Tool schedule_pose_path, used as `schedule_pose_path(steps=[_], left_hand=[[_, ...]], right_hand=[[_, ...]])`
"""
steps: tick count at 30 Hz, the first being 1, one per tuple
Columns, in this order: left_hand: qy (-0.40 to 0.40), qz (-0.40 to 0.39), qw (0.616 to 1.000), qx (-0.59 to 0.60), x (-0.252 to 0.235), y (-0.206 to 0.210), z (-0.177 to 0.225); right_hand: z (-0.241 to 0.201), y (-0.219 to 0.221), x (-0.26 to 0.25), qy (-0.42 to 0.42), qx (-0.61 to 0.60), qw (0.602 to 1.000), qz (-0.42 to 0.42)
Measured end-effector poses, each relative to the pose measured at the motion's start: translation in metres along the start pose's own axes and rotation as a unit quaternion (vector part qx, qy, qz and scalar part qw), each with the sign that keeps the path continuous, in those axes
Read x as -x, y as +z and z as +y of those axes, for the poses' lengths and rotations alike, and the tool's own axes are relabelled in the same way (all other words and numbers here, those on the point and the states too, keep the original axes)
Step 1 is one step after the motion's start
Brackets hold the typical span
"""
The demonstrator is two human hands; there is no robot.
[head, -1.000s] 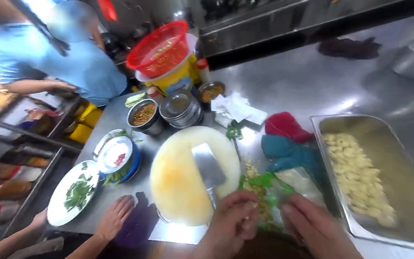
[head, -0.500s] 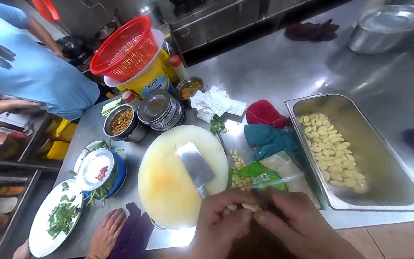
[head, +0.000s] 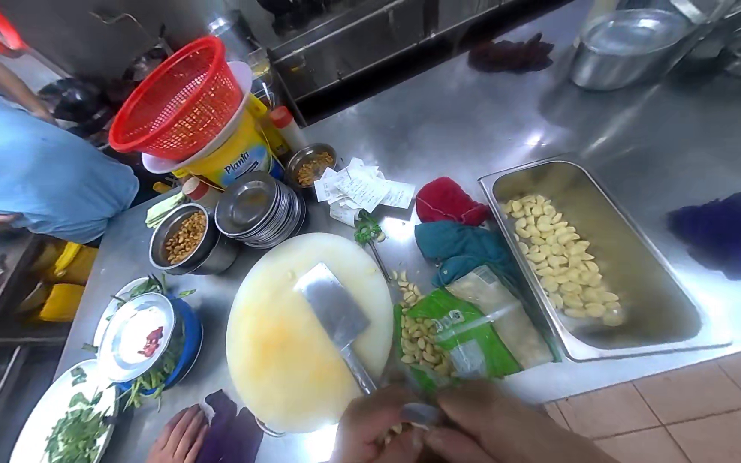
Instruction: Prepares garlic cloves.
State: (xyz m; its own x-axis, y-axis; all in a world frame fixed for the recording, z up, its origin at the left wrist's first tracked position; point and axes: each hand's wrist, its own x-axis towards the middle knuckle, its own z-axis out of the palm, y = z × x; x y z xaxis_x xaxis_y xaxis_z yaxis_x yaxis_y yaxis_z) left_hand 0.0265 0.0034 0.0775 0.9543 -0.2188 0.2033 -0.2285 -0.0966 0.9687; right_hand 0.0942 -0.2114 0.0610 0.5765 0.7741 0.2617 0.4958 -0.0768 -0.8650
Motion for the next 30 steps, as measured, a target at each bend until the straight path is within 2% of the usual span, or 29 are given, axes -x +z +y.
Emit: schedule_pose_path(steps=[2, 6, 8, 9, 11, 13, 15, 18, 22, 24, 26, 30], left_hand=[[-0.018, 0.003, 1.000, 0.011, 0.006, 0.000, -0.006], [-0.032, 0.004, 0.999, 0.030, 0.007, -0.001, -0.023], [-0.073, 0.064, 0.995, 0.025, 0.009, 0.004, -0.034], [-0.111, 0.130, 0.985, 0.020, 0.010, 0.009, -0.038], [-0.212, 0.270, 0.935, 0.083, 0.004, 0.016, -0.049], [-0.301, 0.350, 0.857, 0.229, -0.002, 0.013, -0.056], [-0.338, 0.358, 0.783, 0.379, -0.003, 0.009, -0.062], [-0.354, 0.347, 0.722, 0.482, -0.011, 0.009, -0.064], [-0.356, 0.360, 0.694, 0.513, -0.032, 0.009, -0.070], [-0.342, 0.358, 0.688, 0.530, -0.038, 0.011, -0.075], [-0.344, 0.360, 0.680, 0.538, -0.042, 0.014, -0.074], [-0.363, 0.338, 0.680, 0.540, -0.040, 0.018, -0.073]], right_hand=[[0.005, 0.004, 0.000, -0.005, 0.028, 0.999, -0.022], [0.020, 0.012, -0.001, -0.016, 0.113, 0.993, -0.012], [0.031, 0.015, -0.002, 0.019, 0.111, 0.994, 0.002], [0.037, 0.016, -0.002, 0.050, 0.114, 0.992, 0.023], [0.047, 0.006, -0.008, 0.130, 0.145, 0.979, 0.064], [0.054, -0.011, -0.020, 0.204, 0.188, 0.958, 0.071], [0.060, -0.026, -0.033, 0.252, 0.230, 0.939, 0.047], [0.067, -0.036, -0.056, 0.320, 0.264, 0.909, -0.024], [0.084, -0.020, -0.086, 0.400, 0.313, 0.857, -0.089], [0.091, -0.012, -0.093, 0.417, 0.317, 0.847, -0.096], [0.091, -0.009, -0.088, 0.402, 0.311, 0.858, -0.072], [0.078, -0.019, -0.064, 0.331, 0.280, 0.900, 0.041]])
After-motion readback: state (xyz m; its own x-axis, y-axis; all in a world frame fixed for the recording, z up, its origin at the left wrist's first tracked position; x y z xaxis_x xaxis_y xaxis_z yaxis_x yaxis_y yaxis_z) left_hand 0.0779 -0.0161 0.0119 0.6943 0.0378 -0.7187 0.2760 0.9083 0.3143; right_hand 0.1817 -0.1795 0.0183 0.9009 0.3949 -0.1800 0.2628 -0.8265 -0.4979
